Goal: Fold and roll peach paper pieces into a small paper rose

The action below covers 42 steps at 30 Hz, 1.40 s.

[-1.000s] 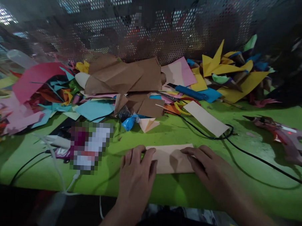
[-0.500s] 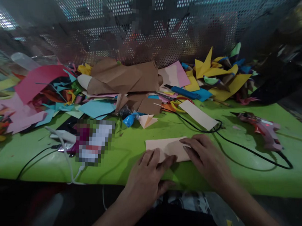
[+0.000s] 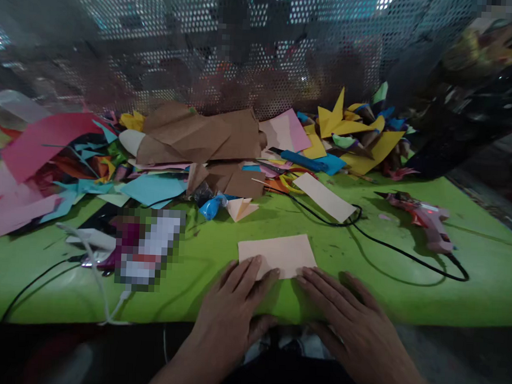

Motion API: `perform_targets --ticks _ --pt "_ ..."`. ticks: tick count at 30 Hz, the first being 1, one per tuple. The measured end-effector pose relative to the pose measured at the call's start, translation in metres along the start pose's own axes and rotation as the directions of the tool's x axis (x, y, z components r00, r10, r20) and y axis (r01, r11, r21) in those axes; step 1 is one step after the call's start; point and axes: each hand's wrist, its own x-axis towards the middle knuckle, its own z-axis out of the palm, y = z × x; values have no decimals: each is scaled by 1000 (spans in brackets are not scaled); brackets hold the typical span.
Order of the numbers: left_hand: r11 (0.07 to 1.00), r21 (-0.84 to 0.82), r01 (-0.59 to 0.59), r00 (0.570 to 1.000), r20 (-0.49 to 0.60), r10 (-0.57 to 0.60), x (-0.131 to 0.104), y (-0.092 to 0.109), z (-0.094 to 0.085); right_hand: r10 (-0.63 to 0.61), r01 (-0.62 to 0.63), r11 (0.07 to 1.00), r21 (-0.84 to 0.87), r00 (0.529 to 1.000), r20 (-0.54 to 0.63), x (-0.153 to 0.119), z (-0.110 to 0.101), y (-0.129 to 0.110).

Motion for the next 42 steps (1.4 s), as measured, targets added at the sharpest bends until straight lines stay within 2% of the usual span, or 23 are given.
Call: perform_targets --ticks 10,18,23,26,30,34,37,42 --pt "991 135 11 1000 13 -13 -33 -14 -4 -6 4 999 -45 999 -40 -3 4 3" --pt "989 109 102 995 -11 -102 -50 -18 -8 -21 20 1000 -24 999 -48 -2 3 5" --pt "983 -60 171 983 -55 -175 -44 -18 -9 -38 43 996 83 997 -65 1 -1 11" --pt "953 -173 248 961 -80 -265 -33 -17 -10 22 -8 983 183 997 -71 10 -6 16" --pt "928 -249 279 951 -65 -303 -16 -13 -7 102 -83 973 216 992 -78 36 -9 24" --pt "903 -309 298 945 -40 -325 -5 -11 -5 56 -60 973 224 998 21 64 -8 35" --pt "876 -373 305 939 -38 -343 -3 -10 -7 43 -59 966 252 997 68 74 -8 40" --pt "814 -478 330 924 -12 -381 0 -12 -14 79 -73 967 246 997 -15 77 -10 41"
